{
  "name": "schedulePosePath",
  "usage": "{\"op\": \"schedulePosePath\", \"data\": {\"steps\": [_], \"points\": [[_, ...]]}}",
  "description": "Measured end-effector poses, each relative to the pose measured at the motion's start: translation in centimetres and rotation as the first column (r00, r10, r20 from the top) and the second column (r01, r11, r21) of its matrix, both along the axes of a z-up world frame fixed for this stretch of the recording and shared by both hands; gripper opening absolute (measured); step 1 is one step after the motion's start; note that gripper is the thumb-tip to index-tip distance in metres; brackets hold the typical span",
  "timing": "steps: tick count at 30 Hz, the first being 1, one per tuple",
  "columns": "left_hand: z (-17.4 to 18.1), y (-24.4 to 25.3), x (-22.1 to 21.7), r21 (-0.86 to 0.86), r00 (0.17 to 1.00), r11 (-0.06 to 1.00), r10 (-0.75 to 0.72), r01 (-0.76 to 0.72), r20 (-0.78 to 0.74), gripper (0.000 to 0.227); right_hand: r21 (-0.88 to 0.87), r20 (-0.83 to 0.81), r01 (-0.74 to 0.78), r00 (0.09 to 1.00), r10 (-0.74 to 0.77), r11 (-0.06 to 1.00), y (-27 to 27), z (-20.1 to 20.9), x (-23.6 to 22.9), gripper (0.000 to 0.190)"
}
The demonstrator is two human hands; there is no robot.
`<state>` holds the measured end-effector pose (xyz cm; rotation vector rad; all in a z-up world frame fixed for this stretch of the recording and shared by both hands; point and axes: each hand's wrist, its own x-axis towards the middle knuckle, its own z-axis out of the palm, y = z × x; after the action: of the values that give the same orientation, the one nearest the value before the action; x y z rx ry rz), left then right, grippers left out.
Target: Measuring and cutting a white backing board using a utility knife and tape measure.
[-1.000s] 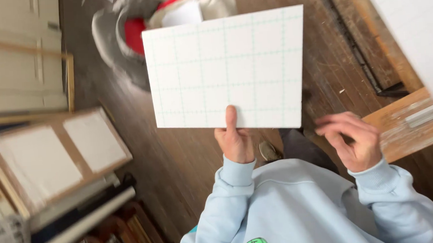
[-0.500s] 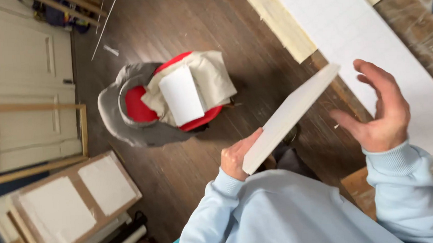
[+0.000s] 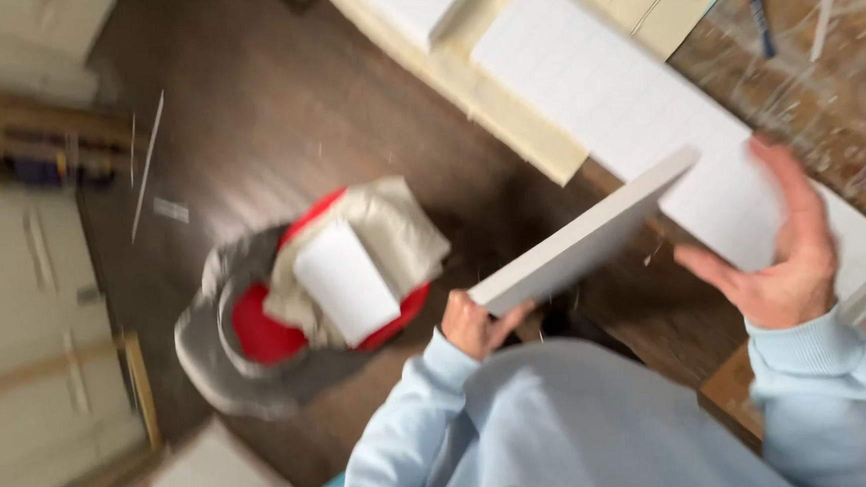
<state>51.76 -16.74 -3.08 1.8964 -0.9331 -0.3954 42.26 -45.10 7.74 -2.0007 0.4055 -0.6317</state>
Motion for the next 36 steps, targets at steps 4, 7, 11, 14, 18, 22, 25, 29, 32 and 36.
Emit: {"op": "schedulePosePath", "data": {"steps": [4, 7, 11, 14, 18, 22, 25, 29, 32, 36], "points": [[-3.3, -2.5, 2.0, -0.124, 0.93, 0.974, -0.218, 0.189, -0.296, 0.033, 0.868, -0.259, 0.234, 0.966, -0.003, 0.437, -3.9, -13.7, -7.5, 0.077], [-5.2, -8.2, 3.1, -0.219, 0.759, 0.911, -0.411, 0.348, -0.505, 0.031, 0.273, -0.367, -0.004, 0.924, 0.108, 0.962, -5.3, -14.6, -9.9, 0.073], [-8.0, -17.8, 4.0, -0.283, 0.67, 0.877, -0.479, 0.387, -0.568, 0.053, 0.258, -0.502, 0.248, 0.86, -0.09, 0.934, -10.4, -12.2, -11.9, 0.059], [-10.6, -23.8, 4.1, -0.194, 0.708, 0.934, -0.354, 0.3, -0.611, 0.075, -0.127, -0.621, 0.153, 0.758, -0.199, 0.98, -18.3, -11.5, -12.9, 0.058], [-12.7, -32.9, 5.7, 0.001, 0.91, 0.996, -0.079, 0.087, -0.407, 0.101, -0.53, -0.8, -0.23, 0.456, -0.39, 0.816, -29.8, -16.1, -11.0, 0.046], [-17.9, -43.3, 6.4, 0.022, 0.941, 0.998, -0.048, 0.059, -0.335, 0.106, -0.575, -0.729, -0.234, 0.582, -0.361, 0.784, -37.4, -25.2, -6.4, 0.036], [-20.5, -48.0, 5.7, -0.012, 0.918, 1.0, 0.003, -0.009, -0.396, 0.113, -0.474, -0.793, -0.293, 0.551, -0.259, 0.83, -38.9, -29.1, -4.8, 0.035], [-22.4, -51.7, 4.8, 0.045, 0.888, 0.99, 0.14, -0.134, -0.437, 0.109, -0.428, -0.821, -0.243, 0.508, -0.262, 0.87, -39.2, -31.4, -3.7, 0.032], [-24.4, -53.6, 4.8, 0.081, 0.873, 0.977, 0.211, -0.196, -0.44, 0.104, -0.406, -0.81, -0.224, 0.537, -0.235, 0.886, -39.7, -33.2, -3.5, 0.031], [-24.8, -53.2, 3.9, 0.128, 0.824, 0.959, 0.284, -0.255, -0.49, 0.096, -0.374, -0.835, -0.216, 0.501, -0.227, 0.902, -38.4, -32.5, -3.7, 0.031]]}}
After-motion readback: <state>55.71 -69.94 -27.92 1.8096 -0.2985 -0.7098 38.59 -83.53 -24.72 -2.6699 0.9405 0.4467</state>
